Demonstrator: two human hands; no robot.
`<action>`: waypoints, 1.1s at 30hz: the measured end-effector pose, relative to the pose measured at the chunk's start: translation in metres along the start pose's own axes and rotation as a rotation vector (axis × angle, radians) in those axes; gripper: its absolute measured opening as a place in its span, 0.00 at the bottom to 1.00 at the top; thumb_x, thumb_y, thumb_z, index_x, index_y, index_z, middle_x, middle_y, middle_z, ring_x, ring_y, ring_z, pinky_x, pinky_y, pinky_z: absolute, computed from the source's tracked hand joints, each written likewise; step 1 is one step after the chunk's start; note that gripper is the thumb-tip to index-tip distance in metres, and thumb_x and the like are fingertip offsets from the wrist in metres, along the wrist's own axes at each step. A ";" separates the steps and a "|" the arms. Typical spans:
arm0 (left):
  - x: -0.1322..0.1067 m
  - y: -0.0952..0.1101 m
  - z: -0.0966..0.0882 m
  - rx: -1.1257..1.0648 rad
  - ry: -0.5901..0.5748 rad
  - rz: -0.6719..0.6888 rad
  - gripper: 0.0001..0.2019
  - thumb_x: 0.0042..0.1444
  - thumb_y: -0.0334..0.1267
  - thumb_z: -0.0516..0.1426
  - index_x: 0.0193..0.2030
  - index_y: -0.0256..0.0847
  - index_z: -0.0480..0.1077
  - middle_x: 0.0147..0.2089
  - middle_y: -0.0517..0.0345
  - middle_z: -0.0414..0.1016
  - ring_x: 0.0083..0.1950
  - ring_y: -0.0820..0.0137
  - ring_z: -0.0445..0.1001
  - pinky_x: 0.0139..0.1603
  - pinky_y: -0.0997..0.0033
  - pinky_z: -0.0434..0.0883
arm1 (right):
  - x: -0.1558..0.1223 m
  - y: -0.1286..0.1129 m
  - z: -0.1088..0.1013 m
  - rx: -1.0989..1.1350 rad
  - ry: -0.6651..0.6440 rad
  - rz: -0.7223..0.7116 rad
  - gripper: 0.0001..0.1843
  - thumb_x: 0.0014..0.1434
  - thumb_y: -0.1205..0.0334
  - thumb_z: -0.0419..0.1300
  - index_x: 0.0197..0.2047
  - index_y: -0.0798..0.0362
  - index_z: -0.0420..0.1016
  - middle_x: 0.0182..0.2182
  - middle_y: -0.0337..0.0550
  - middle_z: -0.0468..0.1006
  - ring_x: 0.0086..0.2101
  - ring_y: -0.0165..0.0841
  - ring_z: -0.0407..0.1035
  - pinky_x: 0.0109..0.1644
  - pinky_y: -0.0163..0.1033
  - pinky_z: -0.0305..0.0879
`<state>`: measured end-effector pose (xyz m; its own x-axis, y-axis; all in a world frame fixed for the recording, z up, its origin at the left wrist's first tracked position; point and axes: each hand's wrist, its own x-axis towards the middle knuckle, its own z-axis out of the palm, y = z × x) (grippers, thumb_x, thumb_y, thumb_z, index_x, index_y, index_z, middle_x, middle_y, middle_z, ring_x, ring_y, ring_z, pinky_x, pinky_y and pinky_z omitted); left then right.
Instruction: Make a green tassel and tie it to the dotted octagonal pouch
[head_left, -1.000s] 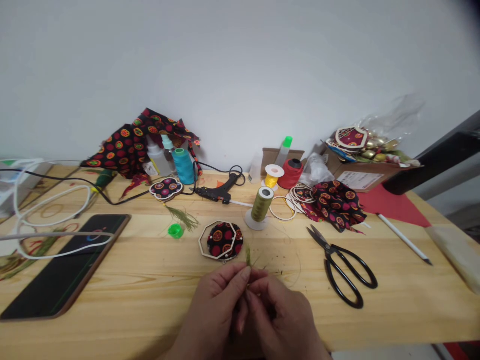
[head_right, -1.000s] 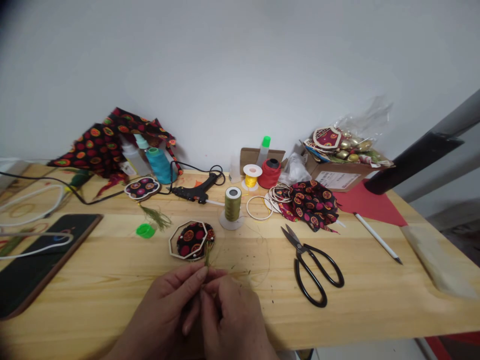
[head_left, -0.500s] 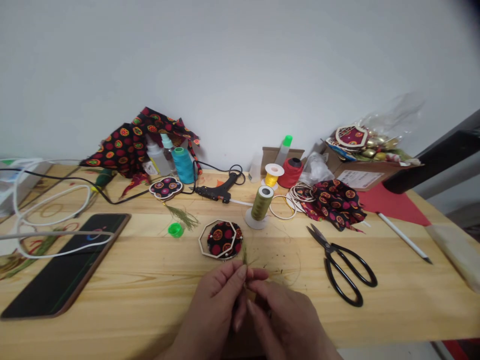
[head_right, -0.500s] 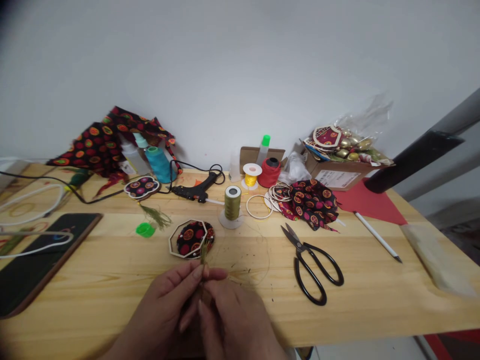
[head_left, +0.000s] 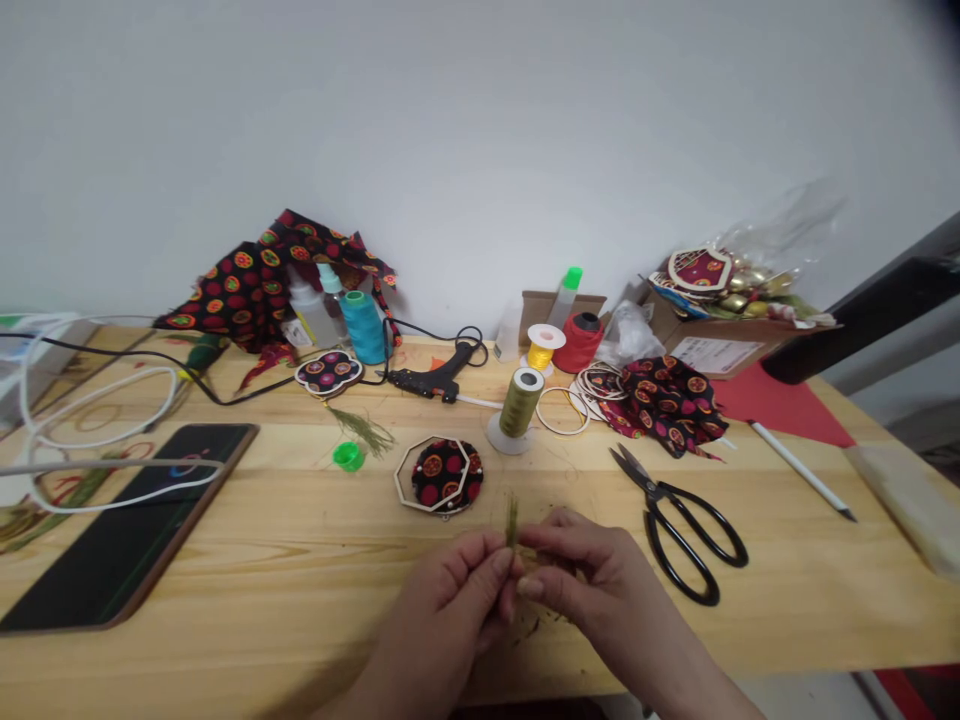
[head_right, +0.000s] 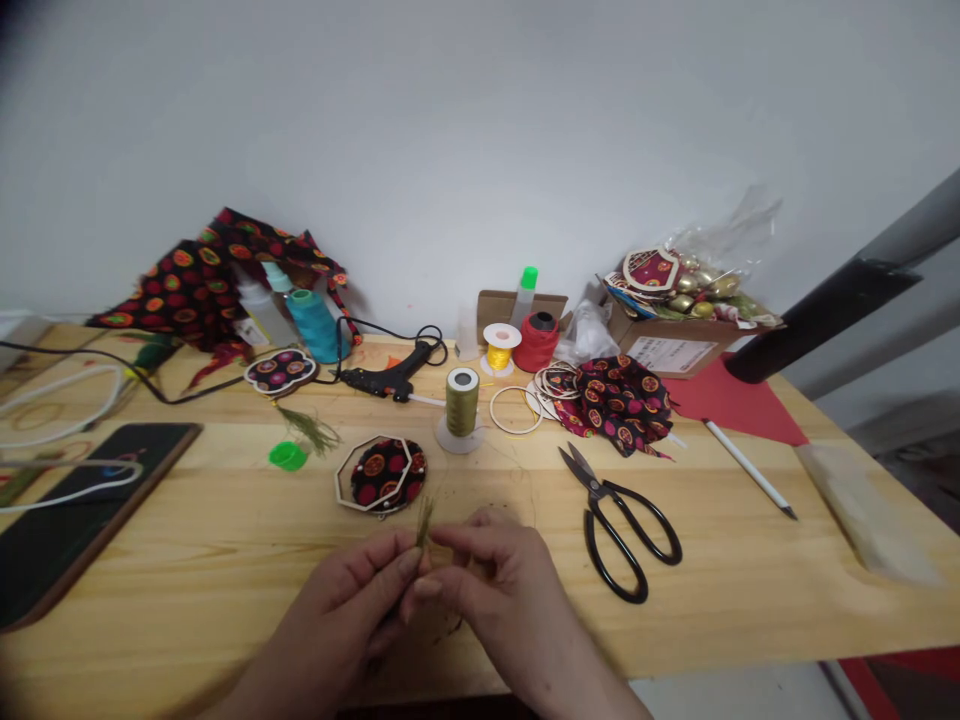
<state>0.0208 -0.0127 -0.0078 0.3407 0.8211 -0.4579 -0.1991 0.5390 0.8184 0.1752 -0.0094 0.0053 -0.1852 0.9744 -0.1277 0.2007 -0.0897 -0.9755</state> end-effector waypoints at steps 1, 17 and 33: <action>-0.001 0.000 0.000 0.013 -0.016 -0.005 0.17 0.52 0.48 0.60 0.22 0.40 0.64 0.18 0.69 0.58 0.19 0.79 0.49 0.18 0.79 0.47 | 0.002 -0.001 0.001 0.048 -0.029 0.025 0.10 0.49 0.55 0.67 0.26 0.54 0.81 0.23 0.36 0.66 0.28 0.31 0.62 0.33 0.36 0.59; -0.005 0.005 0.002 0.141 -0.119 -0.025 0.18 0.55 0.47 0.56 0.20 0.41 0.62 0.18 0.69 0.55 0.20 0.77 0.47 0.20 0.74 0.44 | 0.004 0.007 0.005 0.396 -0.030 0.159 0.10 0.44 0.59 0.70 0.20 0.55 0.77 0.20 0.36 0.73 0.25 0.28 0.63 0.32 0.34 0.58; -0.001 0.004 0.000 0.093 -0.080 0.010 0.18 0.55 0.46 0.58 0.19 0.39 0.64 0.17 0.67 0.57 0.20 0.77 0.49 0.20 0.75 0.45 | 0.003 0.000 0.009 0.159 0.093 0.104 0.17 0.54 0.57 0.61 0.18 0.54 0.66 0.18 0.33 0.62 0.24 0.28 0.55 0.29 0.34 0.52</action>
<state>0.0199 -0.0116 -0.0039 0.4117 0.8067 -0.4239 -0.1182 0.5085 0.8529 0.1660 -0.0084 0.0030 -0.0804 0.9723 -0.2196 0.0585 -0.2153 -0.9748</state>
